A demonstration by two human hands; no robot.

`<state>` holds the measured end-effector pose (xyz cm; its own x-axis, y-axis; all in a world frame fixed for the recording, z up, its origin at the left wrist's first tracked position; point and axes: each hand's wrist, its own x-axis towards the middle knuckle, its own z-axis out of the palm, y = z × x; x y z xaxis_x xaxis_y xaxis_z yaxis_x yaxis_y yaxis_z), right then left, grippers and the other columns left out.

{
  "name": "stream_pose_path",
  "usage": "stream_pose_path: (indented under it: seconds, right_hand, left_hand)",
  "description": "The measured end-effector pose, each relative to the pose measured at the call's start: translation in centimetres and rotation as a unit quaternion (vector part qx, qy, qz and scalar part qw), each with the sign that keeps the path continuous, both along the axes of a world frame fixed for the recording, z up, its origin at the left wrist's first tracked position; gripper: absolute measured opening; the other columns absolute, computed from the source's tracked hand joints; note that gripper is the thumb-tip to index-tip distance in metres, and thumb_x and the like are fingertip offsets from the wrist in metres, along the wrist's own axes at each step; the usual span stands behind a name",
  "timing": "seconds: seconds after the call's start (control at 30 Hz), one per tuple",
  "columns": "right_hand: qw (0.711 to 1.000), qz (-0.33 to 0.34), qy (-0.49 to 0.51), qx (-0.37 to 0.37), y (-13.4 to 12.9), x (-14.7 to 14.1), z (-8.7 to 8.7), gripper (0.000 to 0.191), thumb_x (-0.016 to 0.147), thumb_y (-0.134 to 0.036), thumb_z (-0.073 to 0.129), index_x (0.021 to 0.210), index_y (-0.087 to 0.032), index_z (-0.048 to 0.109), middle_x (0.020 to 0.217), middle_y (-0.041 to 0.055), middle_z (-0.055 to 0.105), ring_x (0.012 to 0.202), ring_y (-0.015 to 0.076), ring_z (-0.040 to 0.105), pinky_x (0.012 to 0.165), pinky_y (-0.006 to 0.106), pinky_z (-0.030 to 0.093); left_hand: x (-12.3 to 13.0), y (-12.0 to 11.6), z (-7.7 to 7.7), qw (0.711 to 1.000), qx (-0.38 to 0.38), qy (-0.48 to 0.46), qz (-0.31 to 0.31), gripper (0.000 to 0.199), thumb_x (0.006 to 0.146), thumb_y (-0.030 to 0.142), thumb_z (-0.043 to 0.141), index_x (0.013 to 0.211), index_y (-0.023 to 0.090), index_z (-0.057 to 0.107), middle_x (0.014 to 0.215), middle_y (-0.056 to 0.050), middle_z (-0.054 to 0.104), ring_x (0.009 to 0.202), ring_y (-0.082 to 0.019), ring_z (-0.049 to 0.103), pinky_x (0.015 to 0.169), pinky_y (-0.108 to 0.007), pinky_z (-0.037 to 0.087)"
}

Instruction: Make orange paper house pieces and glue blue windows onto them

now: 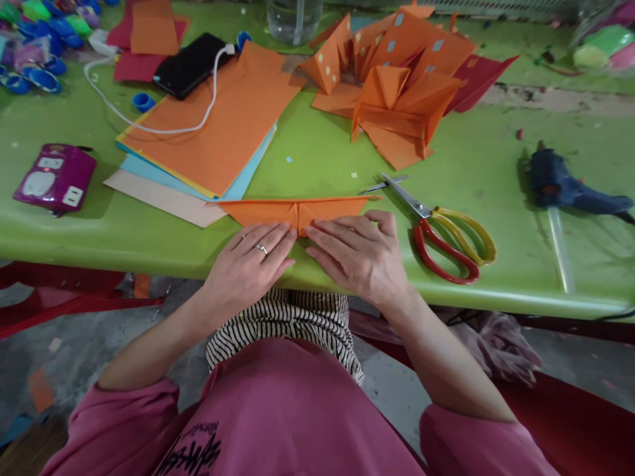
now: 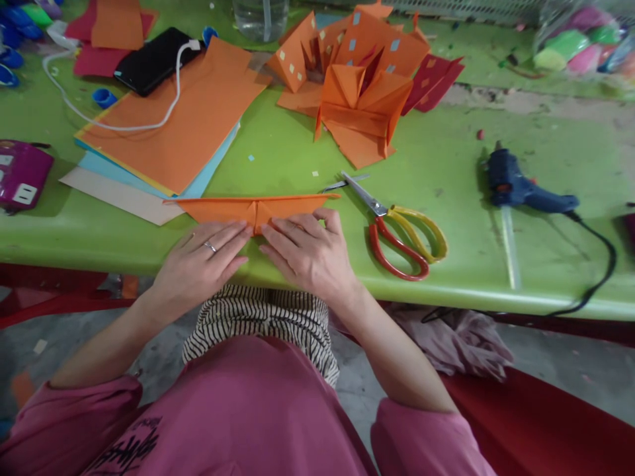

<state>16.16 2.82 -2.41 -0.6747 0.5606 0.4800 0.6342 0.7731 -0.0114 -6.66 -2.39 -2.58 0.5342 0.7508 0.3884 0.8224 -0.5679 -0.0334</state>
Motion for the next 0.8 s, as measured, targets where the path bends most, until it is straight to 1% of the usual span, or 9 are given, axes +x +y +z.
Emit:
stream_pose_path:
  seconds: [0.1, 0.23, 0.4, 0.53, 0.63, 0.7, 0.8]
  right_hand:
    - [1.000, 0.006, 0.007, 0.001, 0.0, 0.1, -0.1, 0.026, 0.099, -0.034, 0.062, 0.119, -0.024, 0.074, 0.115, 0.0005, 0.080, 0.101, 0.0211, 0.065, 0.095, 0.040, 0.035]
    - [1.000, 0.017, 0.011, -0.011, 0.0, 0.1, -0.1, 0.025, 0.098, -0.032, 0.063, 0.120, -0.026, 0.074, 0.115, 0.0012, 0.079, 0.102, 0.0224, 0.064, 0.094, 0.042, 0.034]
    - [1.000, 0.015, 0.007, 0.005, 0.0, 0.0, 0.0, 0.021, 0.099, -0.035, 0.062, 0.112, -0.024, 0.075, 0.113, 0.0000, 0.080, 0.099, 0.0199, 0.064, 0.093, 0.040, 0.035]
    - [1.000, 0.010, 0.004, 0.008, 0.0, 0.0, 0.0, 0.021, 0.099, -0.036, 0.063, 0.112, -0.024, 0.074, 0.113, -0.0003, 0.080, 0.099, 0.0197, 0.063, 0.092, 0.040, 0.035]
    - [1.000, 0.013, 0.008, 0.018, 0.0, 0.0, -0.1, 0.021, 0.099, -0.035, 0.064, 0.112, -0.023, 0.074, 0.112, 0.0005, 0.080, 0.099, 0.0196, 0.063, 0.092, 0.040, 0.035]
    - [1.000, 0.010, 0.004, 0.017, 0.0, 0.0, -0.1, 0.021, 0.099, -0.036, 0.063, 0.112, -0.024, 0.073, 0.112, 0.0002, 0.080, 0.099, 0.0197, 0.062, 0.092, 0.040, 0.035]
    - [1.000, 0.010, -0.001, 0.015, 0.0, 0.0, -0.1, 0.019, 0.099, -0.035, 0.062, 0.108, -0.024, 0.074, 0.112, 0.0002, 0.080, 0.099, 0.0203, 0.062, 0.092, 0.040, 0.035]
  left_hand:
    - [0.0, 0.1, -0.1, 1.000, 0.005, 0.003, -0.005, 0.037, 0.103, 0.026, 0.052, 0.134, 0.008, 0.063, 0.134, -0.013, 0.070, 0.122, -0.025, 0.067, 0.108, -0.041, 0.051]
    - [0.1, 0.1, -0.1, 1.000, 0.022, 0.008, -0.009, 0.036, 0.102, 0.025, 0.053, 0.131, 0.006, 0.064, 0.132, -0.013, 0.072, 0.121, -0.026, 0.068, 0.106, -0.041, 0.052]
    - [0.2, 0.0, 0.0, 1.000, 0.026, 0.000, -0.005, 0.035, 0.103, 0.025, 0.052, 0.129, 0.007, 0.066, 0.130, -0.014, 0.072, 0.120, -0.025, 0.069, 0.106, -0.039, 0.052]
    - [0.3, 0.0, 0.0, 1.000, 0.025, 0.015, -0.006, 0.036, 0.103, 0.026, 0.052, 0.130, 0.006, 0.065, 0.131, -0.014, 0.072, 0.120, -0.026, 0.068, 0.107, -0.040, 0.051]
    - [0.5, -0.2, 0.0, 0.999, 0.027, 0.024, -0.007, 0.044, 0.104, 0.036, 0.051, 0.132, 0.005, 0.064, 0.133, -0.015, 0.071, 0.122, -0.028, 0.067, 0.108, -0.042, 0.049]
    - [0.7, -0.3, 0.0, 0.999, 0.030, 0.013, -0.003, 0.053, 0.103, 0.046, 0.050, 0.132, 0.003, 0.063, 0.133, -0.018, 0.070, 0.123, -0.029, 0.066, 0.109, -0.043, 0.048]
    - [1.0, -0.6, 0.0, 1.000, 0.020, 0.002, 0.004, 0.070, 0.100, 0.061, 0.046, 0.139, 0.004, 0.059, 0.133, -0.020, 0.069, 0.123, -0.031, 0.066, 0.111, -0.045, 0.047]
